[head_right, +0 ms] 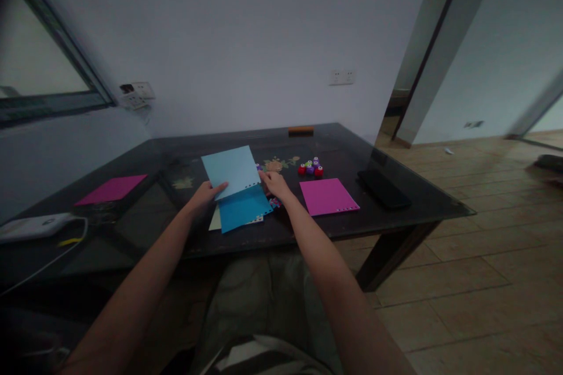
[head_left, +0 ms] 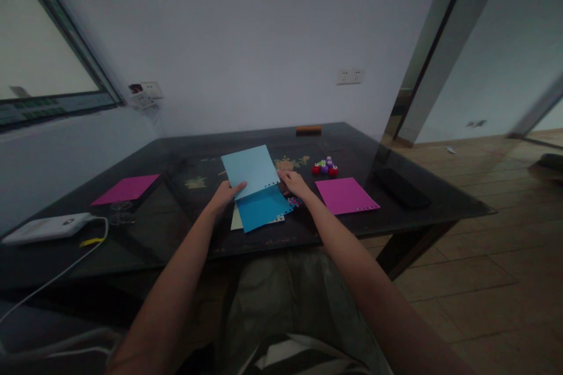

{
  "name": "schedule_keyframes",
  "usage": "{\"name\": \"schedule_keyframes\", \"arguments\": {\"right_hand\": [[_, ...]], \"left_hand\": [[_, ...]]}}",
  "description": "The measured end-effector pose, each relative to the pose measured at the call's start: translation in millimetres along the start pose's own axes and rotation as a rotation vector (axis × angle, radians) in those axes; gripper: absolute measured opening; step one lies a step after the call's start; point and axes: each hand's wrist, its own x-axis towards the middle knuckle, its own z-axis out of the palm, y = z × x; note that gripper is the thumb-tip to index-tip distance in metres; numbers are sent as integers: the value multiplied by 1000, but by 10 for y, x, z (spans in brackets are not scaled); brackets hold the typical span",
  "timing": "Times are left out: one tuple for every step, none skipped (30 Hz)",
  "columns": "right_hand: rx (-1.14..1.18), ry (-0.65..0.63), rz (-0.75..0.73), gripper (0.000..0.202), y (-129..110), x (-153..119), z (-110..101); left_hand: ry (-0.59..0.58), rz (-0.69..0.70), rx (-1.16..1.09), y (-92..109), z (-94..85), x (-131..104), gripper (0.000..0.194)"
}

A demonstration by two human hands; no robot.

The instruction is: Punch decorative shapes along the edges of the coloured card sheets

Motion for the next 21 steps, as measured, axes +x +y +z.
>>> {"name": "schedule_keyframes", "arguments": {"right_hand": [[36, -18, 23, 48, 5, -2, 16], [63, -36, 41, 49, 5, -3, 30], [87, -50, 55, 49, 2, -2, 42], [117, -56, 63, 49, -3, 0, 51], [147, -59, 72, 48, -9, 2, 56], [173, -62, 83, 47, -14, 5, 57], [192, -62, 94, 46, -18, 7, 54], [199, -58, 105, 45, -20, 10, 49], [190, -48, 114, 44, -21, 12, 41], [168, -34, 119, 43, -20, 12, 32], [140, -20, 122, 42, -18, 12, 23], [114, -11, 127, 41, -18, 9, 16], [94, -11, 135, 40, -19, 4, 11], [84, -21, 146, 40, -24, -3, 9], [84, -37, 160, 39, -32, -11, 9], [91, -53, 177, 39, -45, -21, 11], [100, -67, 196, 39, -60, -31, 13], [109, -76, 214, 38, -77, -40, 15], [118, -82, 229, 38, -94, -48, 17], [130, -87, 242, 37, -109, -54, 17], [142, -92, 251, 37, -121, -58, 17]], "left_hand": [[-7, -9, 12, -7, 4, 2, 54], [-13, -16, 25, -14, 8, 4, 56], [-20, -21, 36, -21, 13, 5, 57], [-25, -24, 44, -29, 17, 7, 59], [-30, -25, 49, -37, 20, 11, 59], [-35, -24, 51, -46, 22, 15, 60], [-38, -22, 51, -55, 22, 19, 60], [-37, -19, 49, -63, 21, 24, 59], [-33, -16, 44, -71, 20, 28, 59], [-27, -16, 38, -76, 18, 32, 59], [-23, -18, 32, -81, 16, 36, 58], [-22, -22, 27, -85, 15, 40, 58], [-21, -26, 23, -90, 14, 45, 58], [-24, -31, 19, -97, 13, 51, 58], [-25, -36, 15, -107, 13, 60, 58], [-20, -40, 10, -120, 12, 70, 58], [-11, -42, 5, -136, 12, 82, 57], [-2, -41, 0, -153, 12, 95, 57], [5, -39, -6, -171, 12, 107, 56], [14, -34, -12, -187, 12, 118, 56], [23, -29, -16, -199, 12, 127, 55]]}}
